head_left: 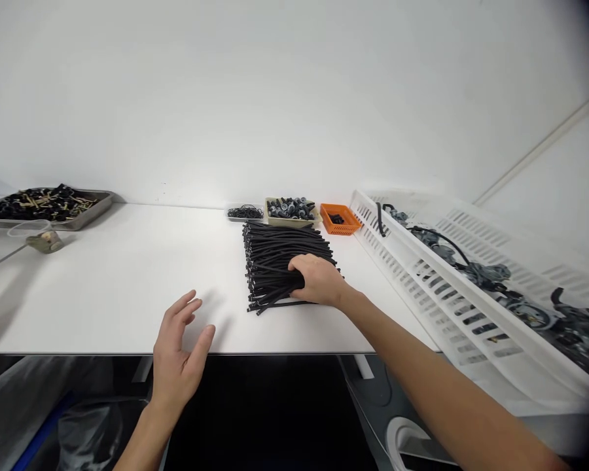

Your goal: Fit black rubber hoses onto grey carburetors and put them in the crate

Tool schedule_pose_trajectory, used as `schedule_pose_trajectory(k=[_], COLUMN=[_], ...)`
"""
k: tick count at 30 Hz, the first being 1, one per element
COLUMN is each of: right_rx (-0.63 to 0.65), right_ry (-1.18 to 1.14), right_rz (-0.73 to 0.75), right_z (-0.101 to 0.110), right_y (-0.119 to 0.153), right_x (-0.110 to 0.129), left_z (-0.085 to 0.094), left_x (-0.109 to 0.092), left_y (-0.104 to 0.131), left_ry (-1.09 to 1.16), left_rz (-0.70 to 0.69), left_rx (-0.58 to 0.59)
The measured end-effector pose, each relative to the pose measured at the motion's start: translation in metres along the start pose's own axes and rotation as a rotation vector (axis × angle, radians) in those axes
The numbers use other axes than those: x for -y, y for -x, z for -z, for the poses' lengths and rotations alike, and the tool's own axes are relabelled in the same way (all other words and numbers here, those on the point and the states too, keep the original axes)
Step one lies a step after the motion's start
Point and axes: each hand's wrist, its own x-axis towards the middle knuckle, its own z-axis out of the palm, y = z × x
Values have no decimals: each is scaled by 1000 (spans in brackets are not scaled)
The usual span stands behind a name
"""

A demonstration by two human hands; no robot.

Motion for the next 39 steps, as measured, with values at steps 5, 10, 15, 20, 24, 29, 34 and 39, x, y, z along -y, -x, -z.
schedule_pose_trajectory(k=[5, 10, 15, 20, 24, 29, 34, 39], right_rx=[53, 79, 75, 84, 124, 81, 35, 22], right_ry=[38, 56, 22, -29, -57, -86, -149, -117], right_rz=[-11, 15, 41, 49, 29, 82, 85, 91], right_z=[-4, -6, -5, -9, -11, -16, -19, -18], right_y=[2, 9, 22, 34, 36, 35, 39, 40], right_x=[7, 9, 10, 12, 15, 16, 17, 21], left_z=[-9, -15, -22, -26, -26, -27, -30, -30], left_x=[11, 21, 23, 24, 26, 26, 23, 23], left_y=[-1, 2, 1, 1, 1, -1, -4, -4], left_ry=[-68, -183, -292, -364, -390, -417, -430, -434], left_rz=[-77, -126, -232, -331, -372, -422, -459, -472], left_rx=[12, -15, -87, -134, -142, -158, -178, -173])
